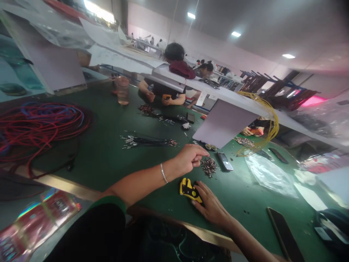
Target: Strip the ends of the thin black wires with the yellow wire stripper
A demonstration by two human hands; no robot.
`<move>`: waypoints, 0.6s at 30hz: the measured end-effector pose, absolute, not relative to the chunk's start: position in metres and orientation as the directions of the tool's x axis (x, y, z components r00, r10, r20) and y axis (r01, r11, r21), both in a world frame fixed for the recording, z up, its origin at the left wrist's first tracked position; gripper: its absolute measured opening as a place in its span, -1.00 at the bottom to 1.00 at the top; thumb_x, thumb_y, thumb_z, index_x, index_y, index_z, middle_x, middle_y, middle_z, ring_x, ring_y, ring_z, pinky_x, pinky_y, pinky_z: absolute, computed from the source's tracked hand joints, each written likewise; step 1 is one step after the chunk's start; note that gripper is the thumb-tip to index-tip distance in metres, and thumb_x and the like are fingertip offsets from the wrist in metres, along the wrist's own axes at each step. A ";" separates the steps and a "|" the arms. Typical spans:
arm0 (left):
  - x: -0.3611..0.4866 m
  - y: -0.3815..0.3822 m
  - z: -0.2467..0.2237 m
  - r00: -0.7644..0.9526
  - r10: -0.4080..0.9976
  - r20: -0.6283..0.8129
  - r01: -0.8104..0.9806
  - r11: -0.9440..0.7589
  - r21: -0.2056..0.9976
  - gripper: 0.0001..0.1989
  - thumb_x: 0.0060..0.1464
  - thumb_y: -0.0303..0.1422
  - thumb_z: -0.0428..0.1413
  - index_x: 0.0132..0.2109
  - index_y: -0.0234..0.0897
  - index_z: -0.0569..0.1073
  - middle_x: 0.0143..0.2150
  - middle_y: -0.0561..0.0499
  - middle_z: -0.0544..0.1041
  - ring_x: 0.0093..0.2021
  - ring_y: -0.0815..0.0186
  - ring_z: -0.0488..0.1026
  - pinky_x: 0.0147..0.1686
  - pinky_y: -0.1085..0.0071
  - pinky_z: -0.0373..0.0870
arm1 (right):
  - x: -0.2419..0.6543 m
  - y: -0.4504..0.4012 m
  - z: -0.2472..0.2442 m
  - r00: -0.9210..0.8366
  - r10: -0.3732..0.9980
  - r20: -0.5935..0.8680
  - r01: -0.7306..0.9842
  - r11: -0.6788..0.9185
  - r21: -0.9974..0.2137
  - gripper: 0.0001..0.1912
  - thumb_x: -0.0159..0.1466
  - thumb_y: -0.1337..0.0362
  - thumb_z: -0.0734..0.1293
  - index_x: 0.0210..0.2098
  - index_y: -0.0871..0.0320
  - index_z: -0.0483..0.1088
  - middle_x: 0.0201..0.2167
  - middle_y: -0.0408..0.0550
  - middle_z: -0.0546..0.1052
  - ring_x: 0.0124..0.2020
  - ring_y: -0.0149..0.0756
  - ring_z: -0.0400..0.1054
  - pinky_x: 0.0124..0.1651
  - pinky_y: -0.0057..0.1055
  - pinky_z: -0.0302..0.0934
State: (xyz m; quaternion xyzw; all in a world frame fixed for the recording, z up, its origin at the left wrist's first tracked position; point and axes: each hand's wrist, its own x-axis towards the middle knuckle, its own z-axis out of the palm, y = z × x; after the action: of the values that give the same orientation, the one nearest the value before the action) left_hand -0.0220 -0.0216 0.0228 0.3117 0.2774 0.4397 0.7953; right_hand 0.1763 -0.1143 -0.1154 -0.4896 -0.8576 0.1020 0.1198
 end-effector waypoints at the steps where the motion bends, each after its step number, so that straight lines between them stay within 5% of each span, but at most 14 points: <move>1: -0.022 -0.023 0.024 0.463 0.870 -0.166 -0.530 0.423 0.735 -0.82 -0.15 -0.67 0.13 -0.60 -0.40 0.38 -0.78 0.23 0.05 -0.74 0.59 -0.09 -0.68 0.54 -0.25 | 0.176 -0.116 -0.118 -0.493 0.865 0.098 0.821 0.499 -0.278 -0.46 0.30 0.09 0.23 0.18 0.27 0.26 0.23 0.31 0.26 0.26 0.07 0.14 0.23 0.06 0.12; 18: -0.029 -0.013 0.018 0.451 0.878 -0.160 -0.522 0.405 0.751 -0.85 -0.13 -0.65 0.14 -0.56 -0.39 0.40 -0.76 0.24 0.04 -0.74 0.60 -0.10 -0.67 0.52 -0.25 | 0.195 -0.111 -0.118 -0.552 0.820 0.152 0.798 0.572 -0.190 -0.59 0.28 0.23 0.23 0.09 0.23 0.30 0.12 0.26 0.40 0.14 0.02 0.30 0.14 0.00 0.24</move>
State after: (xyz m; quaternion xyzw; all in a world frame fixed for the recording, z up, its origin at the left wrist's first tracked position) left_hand -0.0288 -0.0130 0.0184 0.3183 0.2798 0.4429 0.7901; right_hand 0.1945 -0.1109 -0.1181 -0.4597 -0.8796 0.0495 0.1121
